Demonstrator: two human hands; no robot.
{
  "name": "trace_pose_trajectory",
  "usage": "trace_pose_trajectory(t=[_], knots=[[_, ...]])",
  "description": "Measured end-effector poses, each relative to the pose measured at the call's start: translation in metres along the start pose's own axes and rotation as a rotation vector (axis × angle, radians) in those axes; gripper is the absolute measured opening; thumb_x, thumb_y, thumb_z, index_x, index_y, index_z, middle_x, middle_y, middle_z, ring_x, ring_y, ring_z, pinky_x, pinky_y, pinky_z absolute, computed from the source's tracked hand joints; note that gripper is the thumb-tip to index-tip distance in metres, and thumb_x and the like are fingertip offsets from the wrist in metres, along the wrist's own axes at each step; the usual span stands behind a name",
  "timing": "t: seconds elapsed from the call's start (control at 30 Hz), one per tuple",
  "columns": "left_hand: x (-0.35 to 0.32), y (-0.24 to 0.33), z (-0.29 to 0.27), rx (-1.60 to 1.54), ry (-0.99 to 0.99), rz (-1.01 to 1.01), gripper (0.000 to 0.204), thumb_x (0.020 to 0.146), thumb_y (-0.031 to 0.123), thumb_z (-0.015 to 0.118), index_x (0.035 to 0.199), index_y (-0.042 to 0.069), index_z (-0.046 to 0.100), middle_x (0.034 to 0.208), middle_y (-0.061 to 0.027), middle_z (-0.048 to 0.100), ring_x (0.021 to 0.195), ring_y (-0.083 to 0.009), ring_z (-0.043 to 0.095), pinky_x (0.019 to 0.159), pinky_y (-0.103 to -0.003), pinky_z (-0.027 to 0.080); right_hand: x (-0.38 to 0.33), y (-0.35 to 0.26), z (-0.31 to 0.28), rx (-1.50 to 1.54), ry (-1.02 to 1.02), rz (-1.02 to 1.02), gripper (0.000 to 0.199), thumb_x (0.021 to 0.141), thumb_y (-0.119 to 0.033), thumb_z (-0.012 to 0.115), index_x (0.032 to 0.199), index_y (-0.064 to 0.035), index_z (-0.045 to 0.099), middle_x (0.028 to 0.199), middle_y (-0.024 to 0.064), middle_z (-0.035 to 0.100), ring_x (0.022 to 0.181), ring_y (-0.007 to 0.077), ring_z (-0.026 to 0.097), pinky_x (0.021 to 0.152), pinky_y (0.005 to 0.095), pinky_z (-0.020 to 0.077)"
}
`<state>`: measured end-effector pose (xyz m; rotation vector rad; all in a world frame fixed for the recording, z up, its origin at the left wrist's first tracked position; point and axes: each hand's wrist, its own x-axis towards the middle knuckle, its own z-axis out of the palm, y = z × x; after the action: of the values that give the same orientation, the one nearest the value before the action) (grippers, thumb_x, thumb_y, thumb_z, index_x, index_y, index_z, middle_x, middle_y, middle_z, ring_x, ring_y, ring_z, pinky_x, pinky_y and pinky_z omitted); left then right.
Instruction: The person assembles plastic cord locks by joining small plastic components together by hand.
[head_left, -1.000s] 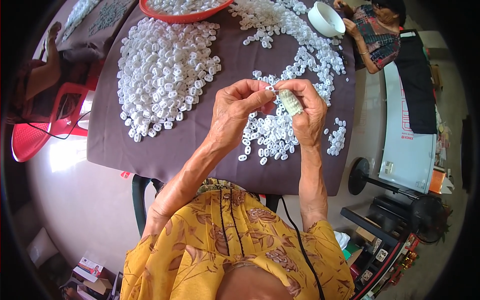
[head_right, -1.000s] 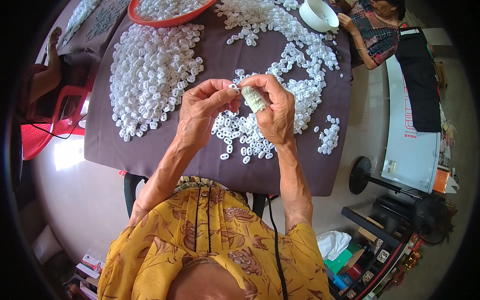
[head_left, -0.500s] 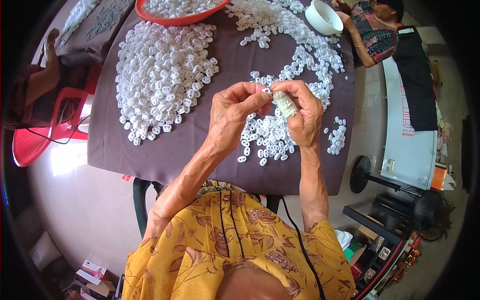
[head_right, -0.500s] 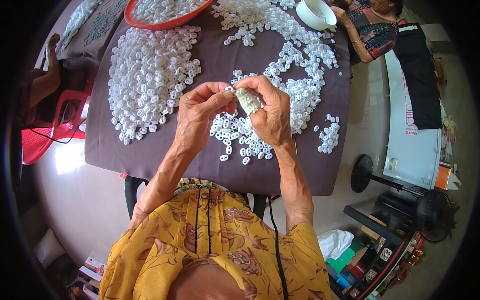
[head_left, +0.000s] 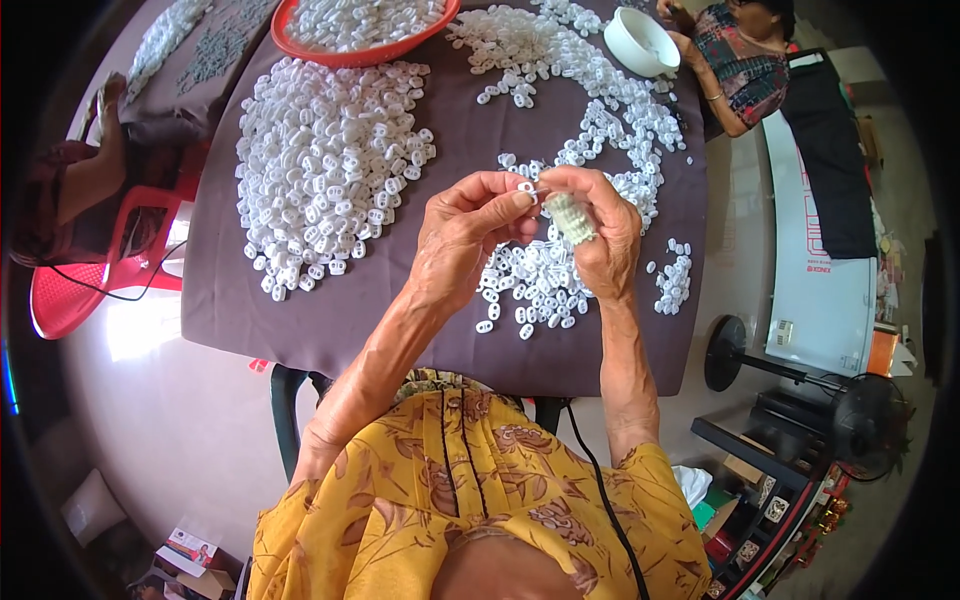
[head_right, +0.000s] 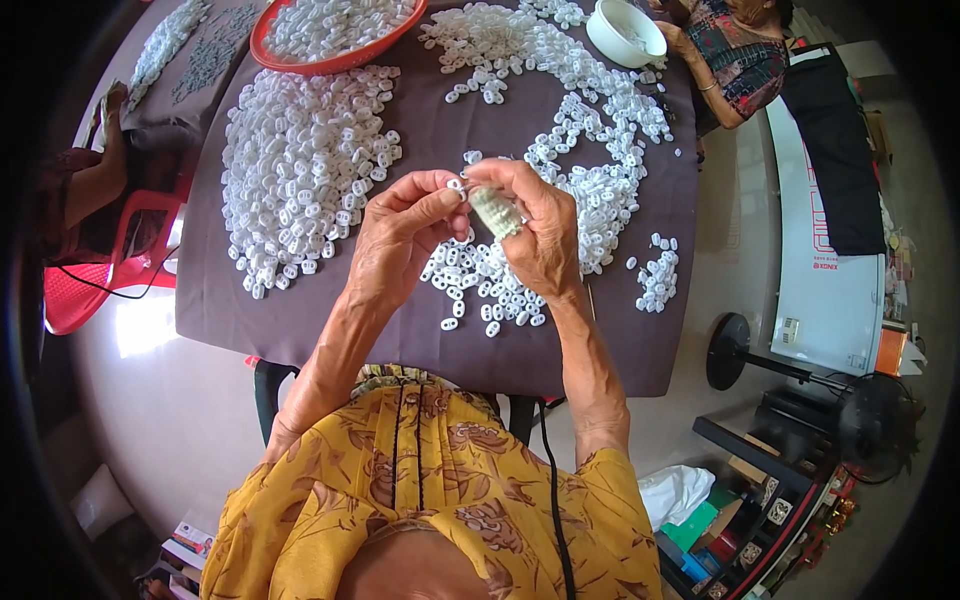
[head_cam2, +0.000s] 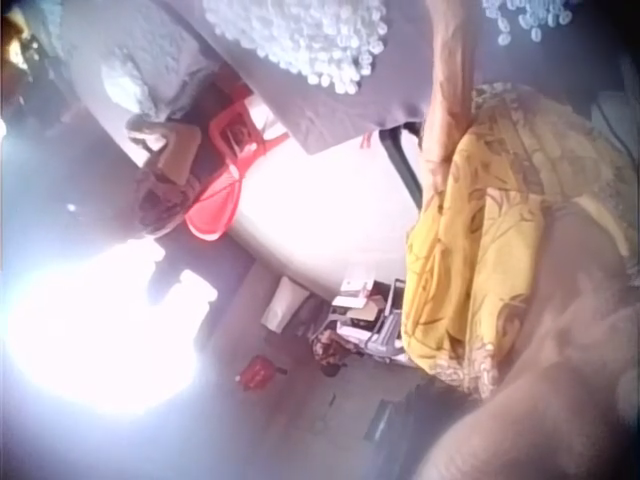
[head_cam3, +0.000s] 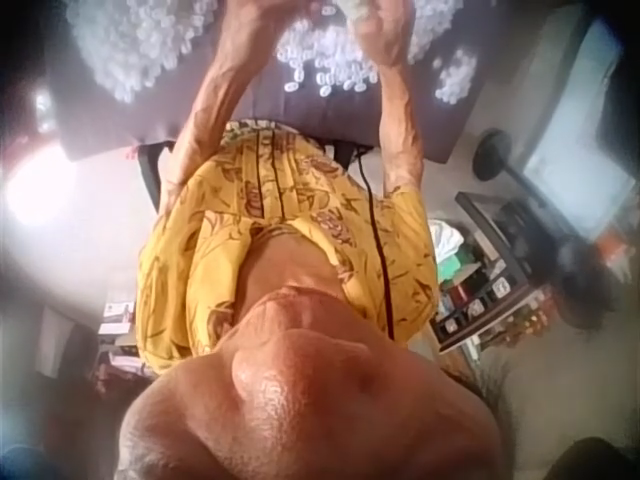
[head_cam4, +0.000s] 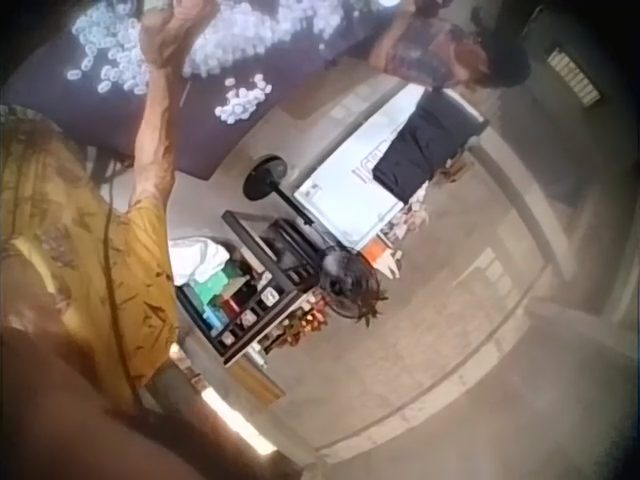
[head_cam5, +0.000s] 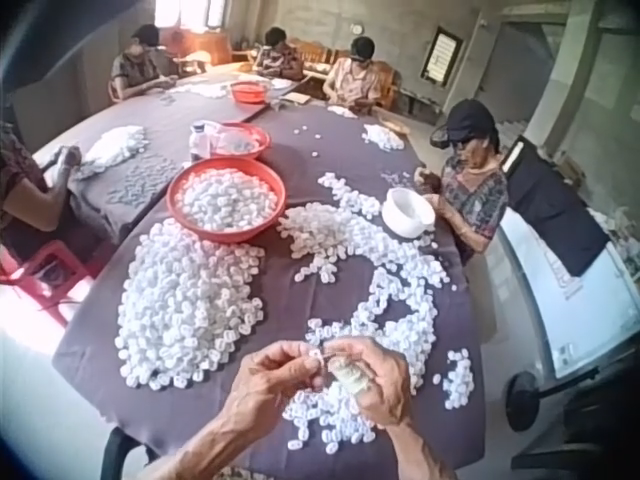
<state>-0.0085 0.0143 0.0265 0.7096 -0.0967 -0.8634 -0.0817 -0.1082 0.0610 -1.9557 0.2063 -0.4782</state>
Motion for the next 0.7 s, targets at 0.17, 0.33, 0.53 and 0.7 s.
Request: trace_pose_trajectory(t=[0.17, 0.33, 0.53, 0.7], knots=[[0.003, 0.003, -0.007, -0.103, -0.107, -0.083, 0.010, 0.083, 0.006, 0.056, 0.090, -0.001, 0.055, 0.077, -0.0072, 0.060, 0.061, -0.0123, 0.055, 0.059, -0.025, 0.047, 0.003, 0.007, -0.006, 0.038, -0.036, -0.052, 0.038, 0.066, 0.006, 0.036, 0.095, 0.0012, 0.059, 0.086, 0.0078, 0.061, 0.079, 0.0140, 0.059, 0.073, 0.0236, 0.0451], [0.005, 0.000, -0.014, -0.260, -0.176, -0.262, 0.013, 0.085, 0.008, 0.053, 0.093, -0.002, 0.052, 0.075, -0.0082, 0.059, 0.059, -0.0143, 0.055, 0.059, -0.026, 0.047, 0.007, 0.013, -0.007, 0.070, -0.180, -0.049, 0.028, 0.070, 0.007, 0.040, 0.090, 0.0017, 0.058, 0.080, 0.0055, 0.059, 0.075, 0.0123, 0.057, 0.072, 0.0236, 0.0454], [0.005, -0.003, -0.014, -0.208, -0.124, -0.206, 0.017, 0.088, 0.012, 0.050, 0.095, -0.003, 0.052, 0.076, -0.0080, 0.059, 0.061, -0.0140, 0.055, 0.060, -0.026, 0.047, 0.008, 0.015, -0.008, 0.050, -0.189, -0.027, 0.010, 0.077, -0.001, 0.051, 0.085, 0.0008, 0.057, 0.077, 0.0041, 0.059, 0.073, 0.0102, 0.057, 0.068, 0.0235, 0.0457], [0.000, -0.003, -0.007, 0.042, -0.039, -0.054, 0.023, 0.085, 0.017, 0.055, 0.096, -0.003, 0.058, 0.078, -0.0063, 0.061, 0.065, -0.0113, 0.055, 0.062, -0.023, 0.045, 0.008, 0.017, -0.009, 0.007, -0.155, 0.067, 0.009, 0.077, -0.008, 0.057, 0.082, -0.0001, 0.058, 0.075, 0.0027, 0.059, 0.071, 0.0097, 0.056, 0.065, 0.0230, 0.0451]])
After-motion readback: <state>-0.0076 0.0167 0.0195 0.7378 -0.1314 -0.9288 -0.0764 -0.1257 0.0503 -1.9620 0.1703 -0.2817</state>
